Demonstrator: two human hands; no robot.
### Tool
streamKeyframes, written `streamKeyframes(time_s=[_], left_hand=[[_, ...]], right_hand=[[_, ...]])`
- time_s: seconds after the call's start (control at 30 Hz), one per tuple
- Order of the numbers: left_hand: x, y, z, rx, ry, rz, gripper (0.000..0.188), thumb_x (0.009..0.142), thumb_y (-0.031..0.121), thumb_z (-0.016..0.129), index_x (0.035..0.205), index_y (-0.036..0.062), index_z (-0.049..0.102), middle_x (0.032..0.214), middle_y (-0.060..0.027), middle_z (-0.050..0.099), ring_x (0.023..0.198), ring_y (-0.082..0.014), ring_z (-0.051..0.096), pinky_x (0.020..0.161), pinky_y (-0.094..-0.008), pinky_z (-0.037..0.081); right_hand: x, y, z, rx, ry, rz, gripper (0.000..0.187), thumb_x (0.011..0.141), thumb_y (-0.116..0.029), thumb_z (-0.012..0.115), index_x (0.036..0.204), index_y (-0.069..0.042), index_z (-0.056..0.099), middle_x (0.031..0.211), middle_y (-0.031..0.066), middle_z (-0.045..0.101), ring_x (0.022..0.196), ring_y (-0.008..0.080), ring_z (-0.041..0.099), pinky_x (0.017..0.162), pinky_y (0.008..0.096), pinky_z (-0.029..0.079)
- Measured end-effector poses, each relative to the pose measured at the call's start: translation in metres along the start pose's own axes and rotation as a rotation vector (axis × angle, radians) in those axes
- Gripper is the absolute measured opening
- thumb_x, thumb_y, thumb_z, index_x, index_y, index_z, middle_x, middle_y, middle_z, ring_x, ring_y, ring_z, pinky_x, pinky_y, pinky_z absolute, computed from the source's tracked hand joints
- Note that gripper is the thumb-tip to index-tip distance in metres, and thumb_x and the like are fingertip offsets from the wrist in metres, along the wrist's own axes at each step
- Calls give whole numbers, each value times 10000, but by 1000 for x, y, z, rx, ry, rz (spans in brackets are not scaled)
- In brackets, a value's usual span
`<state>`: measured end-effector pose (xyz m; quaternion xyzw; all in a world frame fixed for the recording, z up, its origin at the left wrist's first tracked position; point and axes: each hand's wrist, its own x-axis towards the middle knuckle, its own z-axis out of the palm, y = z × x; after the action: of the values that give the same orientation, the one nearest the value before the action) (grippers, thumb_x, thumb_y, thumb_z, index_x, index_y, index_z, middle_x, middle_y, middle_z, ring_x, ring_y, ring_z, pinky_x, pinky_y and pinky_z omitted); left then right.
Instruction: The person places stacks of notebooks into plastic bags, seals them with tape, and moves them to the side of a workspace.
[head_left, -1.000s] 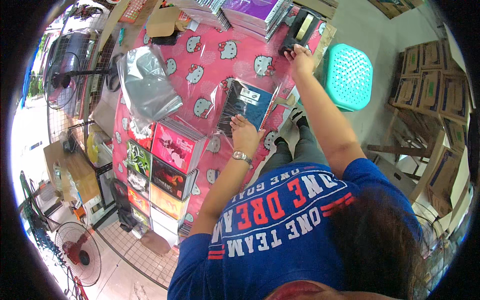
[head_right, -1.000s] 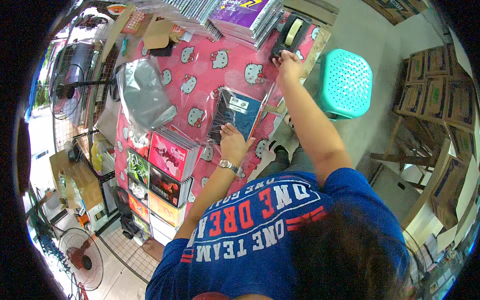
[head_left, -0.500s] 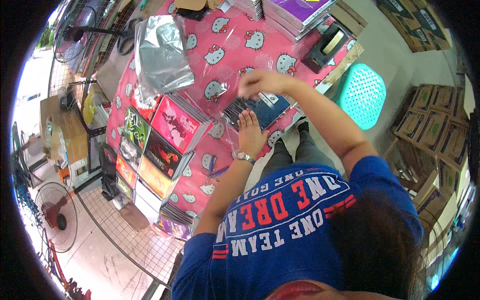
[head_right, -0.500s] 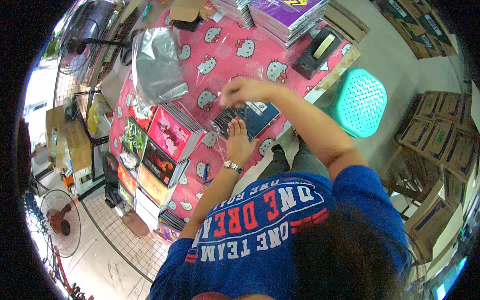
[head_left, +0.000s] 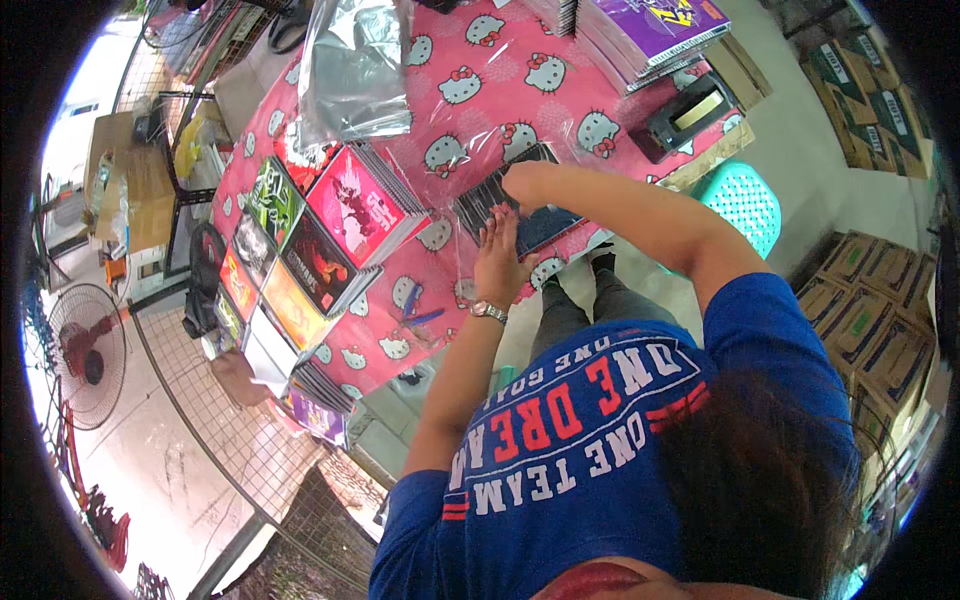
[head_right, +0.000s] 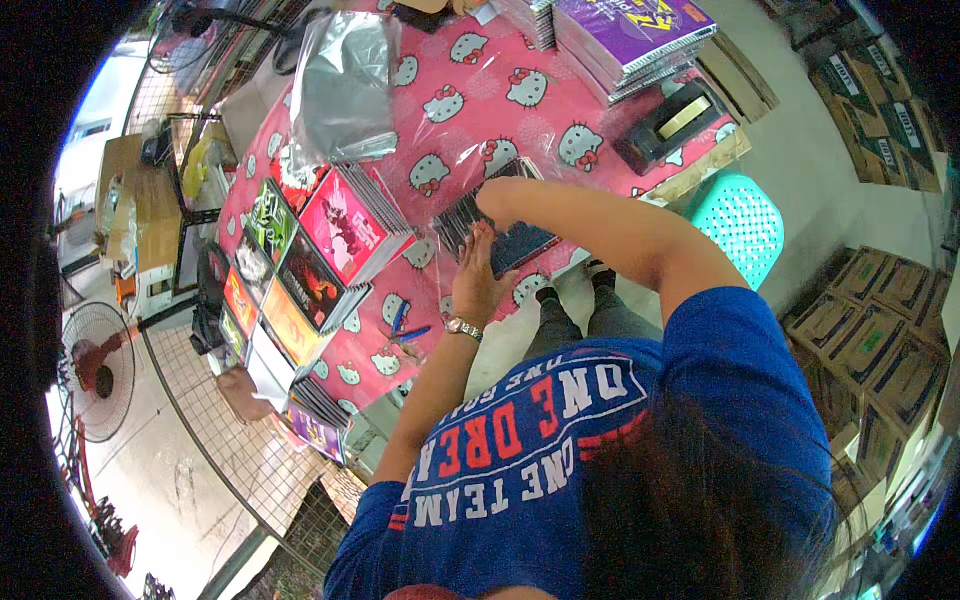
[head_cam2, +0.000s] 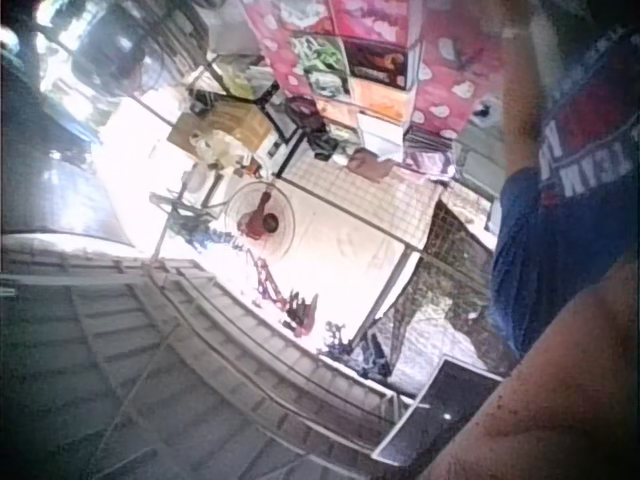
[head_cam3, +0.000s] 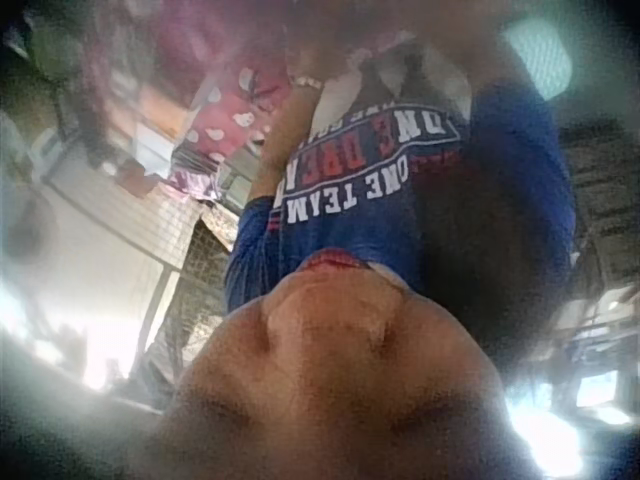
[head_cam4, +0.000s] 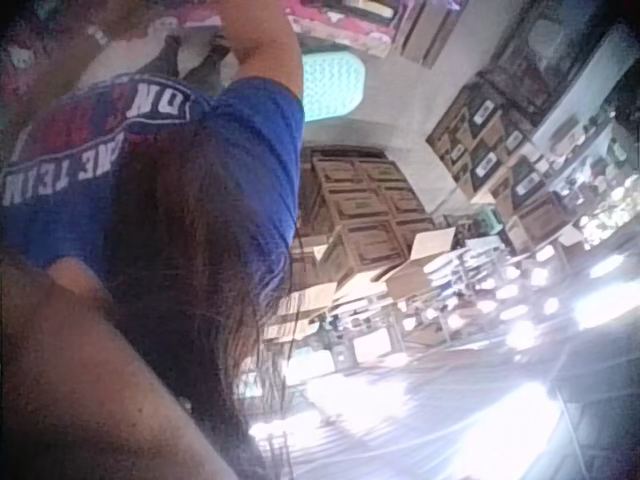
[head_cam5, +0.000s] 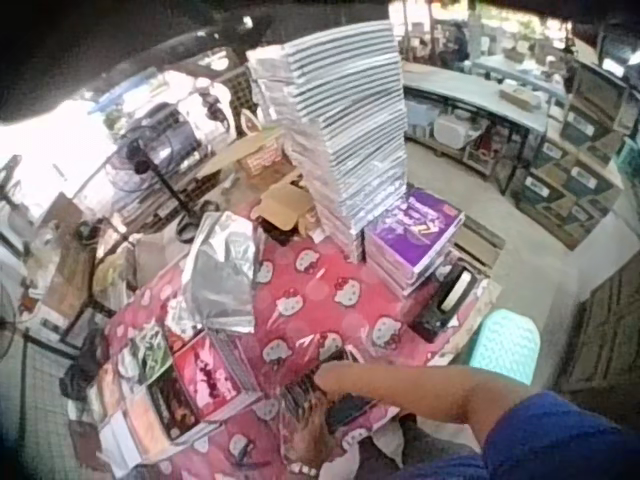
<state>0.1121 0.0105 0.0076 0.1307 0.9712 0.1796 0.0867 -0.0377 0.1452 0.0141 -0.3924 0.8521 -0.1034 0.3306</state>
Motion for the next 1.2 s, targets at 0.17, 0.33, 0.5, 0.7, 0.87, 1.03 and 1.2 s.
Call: streamKeyframes(time_s=[0.17, 0.33, 0.5, 0.7, 0.87, 1.03, 1.2], left_hand=[[-15, 17, 0, 184, -27, -74, 954, 696, 401, 739, 1415, 32, 232, 1437, -255, 286, 1350, -367, 267, 1102, -480, 224], [25, 68, 11, 138, 79, -124, 969, 630, 304, 790, 1406, 71, 258, 1492, -222, 174, 1399, -371, 107, 1124, -515, 84], [-23, 44, 5, -234, 399, -91, 931, 627, 202, 780, 1394, 38, 278, 1476, -222, 215, 1381, -378, 178, 1108, -538, 120], [-86, 22, -6, -489, 525, -424, 791, 811, 150, 658, 1423, 41, 168, 1360, -187, 351, 1254, -292, 358, 1041, -421, 286], [-55, 14, -69, -1314, 783, -694, 726, 798, 47, 602, 1405, -14, 209, 1219, -120, 498, 1024, -172, 518, 847, -269, 441], [-37, -13, -107, -1417, 444, -373, 730, 782, 54, 597, 1413, -17, 239, 1371, -151, 389, 1244, -241, 402, 1033, -343, 327], [-23, -7, -153, -445, 210, -341, 511, 819, 136, 577, 1293, -14, 460, 1283, -148, 510, 1180, -269, 497, 964, -361, 424]], right_hand=[[-42, 37, -32, -42, 104, 20, 266, 650, -270, 745, 782, -43, 702, 863, 164, 669, 873, 327, 638, 750, 441, 505], [-6, 62, -26, 229, 564, 10, 428, 778, -462, 628, 867, -50, 700, 919, 174, 662, 897, 354, 622, 796, 469, 481], [-40, -8, -92, 79, -144, 52, 763, 881, -679, 263, 1108, -51, 633, 1093, 187, 623, 1040, 350, 573, 886, 460, 439], [-48, -19, -19, 1349, 50, -449, 773, 908, -629, 308, 1403, -35, 297, 1397, 147, 383, 1241, 241, 401, 1029, 374, 314], [-119, -79, -23, 1032, 533, -319, 720, 947, -457, 361, 1419, 45, 151, 1448, 246, 243, 1367, 306, 215, 1107, 365, 182], [-115, -47, -14, 1024, 463, -13, 759, 912, -481, 444, 1406, 51, 225, 1427, 288, 269, 1348, 355, 270, 1107, 386, 210], [-118, -60, -113, 78, 379, -45, 506, 789, -313, 618, 1143, 41, 545, 1028, 214, 617, 972, 365, 600, 829, 443, 490]])
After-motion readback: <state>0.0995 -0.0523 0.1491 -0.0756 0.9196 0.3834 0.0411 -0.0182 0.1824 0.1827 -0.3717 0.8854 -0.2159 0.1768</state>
